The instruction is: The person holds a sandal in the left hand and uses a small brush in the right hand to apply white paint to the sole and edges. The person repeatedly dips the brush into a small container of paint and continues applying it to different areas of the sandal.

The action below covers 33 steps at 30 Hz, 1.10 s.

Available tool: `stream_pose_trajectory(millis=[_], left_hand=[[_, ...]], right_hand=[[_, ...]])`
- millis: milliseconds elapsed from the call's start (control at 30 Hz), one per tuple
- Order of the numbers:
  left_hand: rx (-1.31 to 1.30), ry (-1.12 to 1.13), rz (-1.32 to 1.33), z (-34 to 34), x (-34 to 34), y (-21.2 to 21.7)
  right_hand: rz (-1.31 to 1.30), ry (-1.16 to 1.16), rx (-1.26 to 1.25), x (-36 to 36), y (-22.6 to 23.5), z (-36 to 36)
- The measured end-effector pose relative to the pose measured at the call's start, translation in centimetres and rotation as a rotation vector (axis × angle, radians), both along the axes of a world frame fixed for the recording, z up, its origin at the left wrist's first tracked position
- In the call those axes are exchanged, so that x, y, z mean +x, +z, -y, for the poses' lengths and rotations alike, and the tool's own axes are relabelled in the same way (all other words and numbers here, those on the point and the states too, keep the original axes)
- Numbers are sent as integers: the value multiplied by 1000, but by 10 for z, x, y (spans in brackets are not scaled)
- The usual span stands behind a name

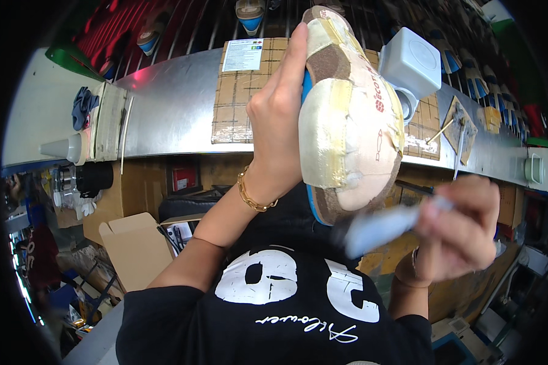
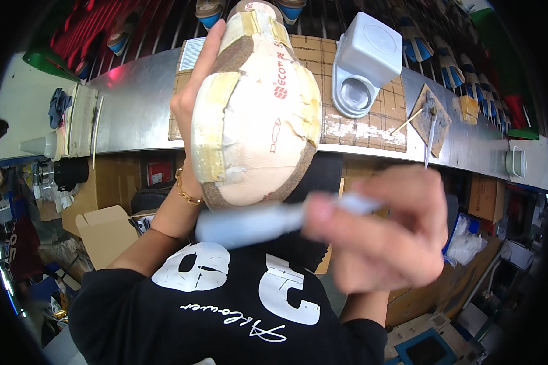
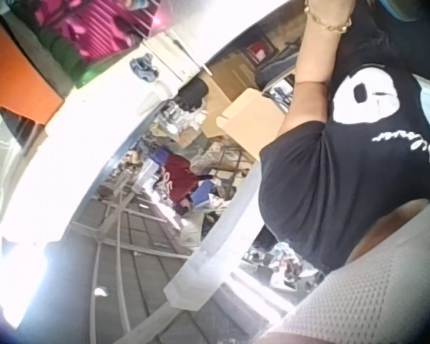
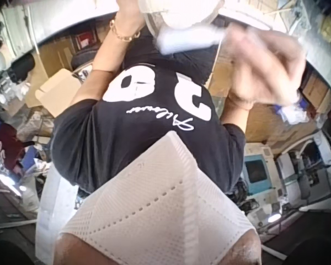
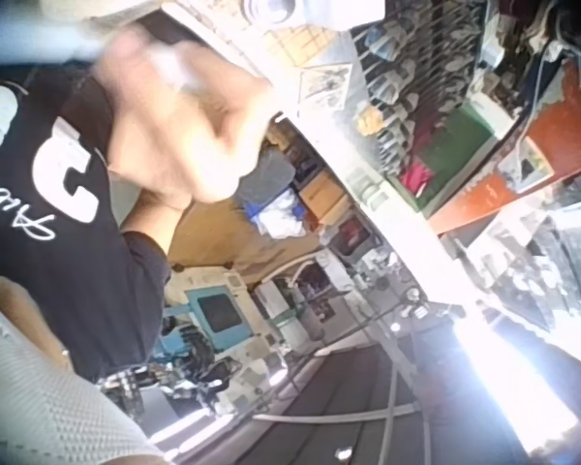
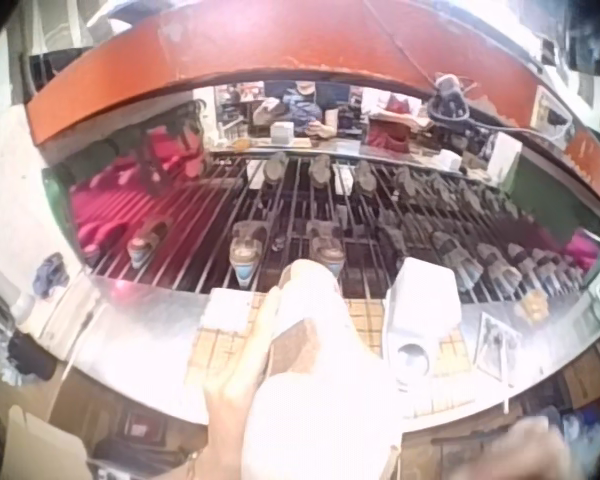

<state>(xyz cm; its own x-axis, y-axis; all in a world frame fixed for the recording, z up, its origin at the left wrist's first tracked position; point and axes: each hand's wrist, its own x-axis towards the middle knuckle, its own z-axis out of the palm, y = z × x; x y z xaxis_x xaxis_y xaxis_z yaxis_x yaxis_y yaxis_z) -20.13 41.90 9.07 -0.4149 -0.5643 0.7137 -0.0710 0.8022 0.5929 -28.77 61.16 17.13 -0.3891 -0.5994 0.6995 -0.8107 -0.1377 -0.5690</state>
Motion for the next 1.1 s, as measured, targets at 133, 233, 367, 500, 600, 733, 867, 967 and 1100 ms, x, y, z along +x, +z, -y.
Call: stream_pose_trajectory(millis=[133,233,367,500,600,733,867,967,1100], left_hand=[[148,-67,89,0,4,3],[218,-184,50,2,3,-5],[466,-329,-44,7,2,-18],[458,-386,-54,5,-1,-18],[511,-392,-48,5,-1,-16],[546,-406,-31,4,-1,-19],[497,-418,-3,6,-2,-18],[549,-421,37,6,-5,-16],[589,-449,27,0,3,-13]], right_hand=[[-79,107,125,-3,-1,-3],[-55,3,60,-3,-4,6],[23,170,95,-10,-5,1],[99,64,103,-13,-10,3],[128,181,-1,-20,-11,-1],[106,178,109,-21,-11,-4],[246,41,102,-19,-11,1],[229,145,85,-26,-12,-5],[305,119,174,-32,-17,-8]])
